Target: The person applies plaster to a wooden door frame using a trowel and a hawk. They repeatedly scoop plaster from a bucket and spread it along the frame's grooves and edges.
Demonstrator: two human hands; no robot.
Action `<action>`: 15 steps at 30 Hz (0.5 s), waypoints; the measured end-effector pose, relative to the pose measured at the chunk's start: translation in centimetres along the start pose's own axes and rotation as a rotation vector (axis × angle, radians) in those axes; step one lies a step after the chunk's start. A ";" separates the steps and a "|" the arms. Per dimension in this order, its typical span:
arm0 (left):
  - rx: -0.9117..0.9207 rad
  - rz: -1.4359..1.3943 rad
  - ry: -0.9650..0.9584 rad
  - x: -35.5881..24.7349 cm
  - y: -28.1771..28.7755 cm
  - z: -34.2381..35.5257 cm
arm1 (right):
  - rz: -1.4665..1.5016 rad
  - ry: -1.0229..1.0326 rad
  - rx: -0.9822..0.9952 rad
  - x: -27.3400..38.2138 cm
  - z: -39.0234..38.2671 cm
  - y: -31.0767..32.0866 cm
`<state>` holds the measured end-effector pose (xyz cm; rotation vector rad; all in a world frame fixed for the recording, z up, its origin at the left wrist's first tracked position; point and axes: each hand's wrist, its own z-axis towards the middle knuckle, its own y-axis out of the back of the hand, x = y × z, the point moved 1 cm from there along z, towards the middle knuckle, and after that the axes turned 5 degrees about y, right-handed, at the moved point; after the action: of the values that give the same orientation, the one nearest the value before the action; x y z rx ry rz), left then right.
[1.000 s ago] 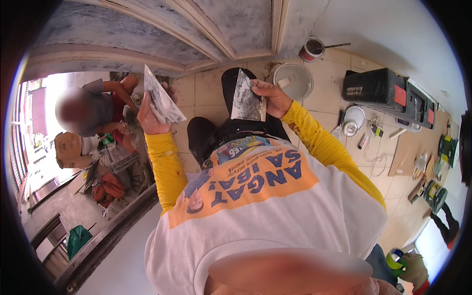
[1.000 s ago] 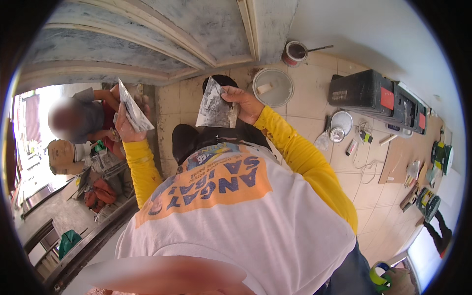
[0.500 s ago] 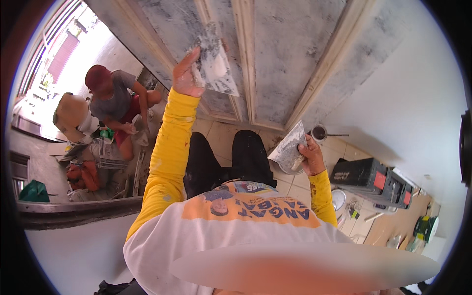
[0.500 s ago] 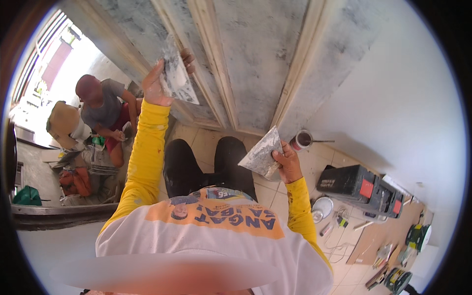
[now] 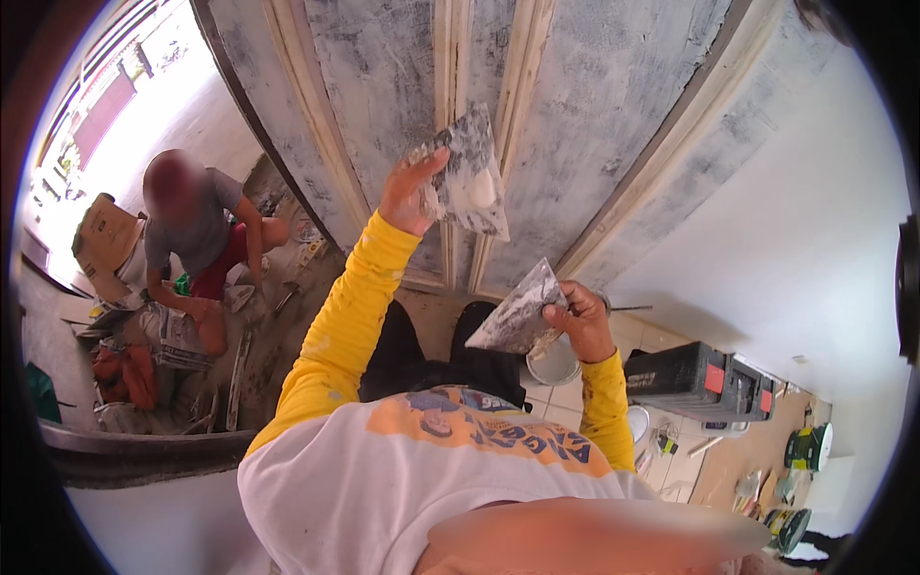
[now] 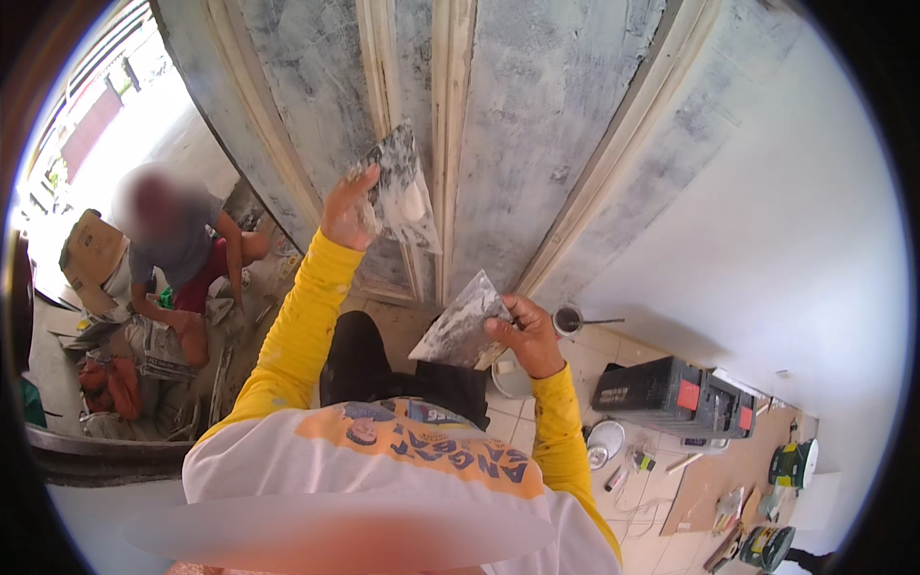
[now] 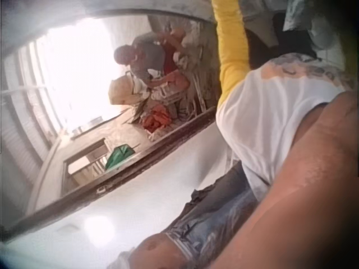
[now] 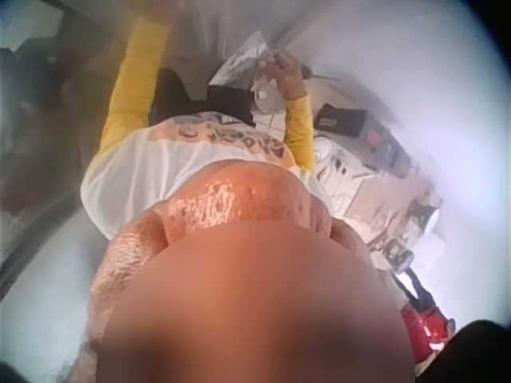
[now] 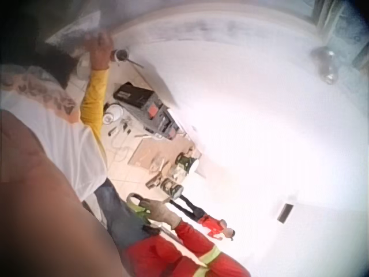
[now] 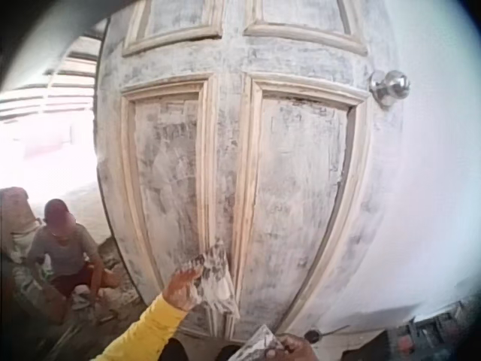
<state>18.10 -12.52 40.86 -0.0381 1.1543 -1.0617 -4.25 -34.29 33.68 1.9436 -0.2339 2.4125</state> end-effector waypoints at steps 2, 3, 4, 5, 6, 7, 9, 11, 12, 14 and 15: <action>0.054 0.290 -0.169 0.1 0.7 -0.1 | -0.187 -0.029 0.003 0.9 0.1 -0.4; 0.011 0.219 -0.064 0.2 1.2 -0.4 | -0.152 -0.034 0.050 1.2 0.4 -0.6; -0.019 -0.077 0.132 0.2 1.7 0.0 | -0.216 0.007 0.067 1.6 0.8 -1.1; -0.041 -0.361 0.288 0.4 1.9 0.2 | -0.291 0.037 0.091 2.1 1.0 -1.4; -0.024 -0.348 0.334 0.4 2.0 0.4 | -0.377 0.081 0.108 2.7 1.3 -1.8; 0.009 -0.321 0.332 0.5 1.9 0.5 | -0.369 0.064 0.096 3.1 1.6 -2.4; 0.110 -0.340 0.296 0.6 1.5 0.7 | -0.374 0.083 0.081 4.2 2.2 -4.2; 0.018 -0.275 0.275 0.9 1.2 0.7 | -0.432 0.065 0.033 6.0 2.9 -5.4; -0.027 -0.232 0.260 1.1 1.2 0.6 | -0.477 0.044 0.000 6.8 3.0 -6.0; 0.030 -0.190 0.177 0.9 1.5 0.1 | -0.583 0.156 -0.109 8.3 2.9 -7.3; 0.066 -0.203 0.149 0.8 1.8 -0.2 | -0.646 0.171 -0.165 8.9 2.8 -7.8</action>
<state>19.13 -11.96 39.26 -0.0245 1.2683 -1.2996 -2.48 -27.57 43.67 1.4364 0.1732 2.0285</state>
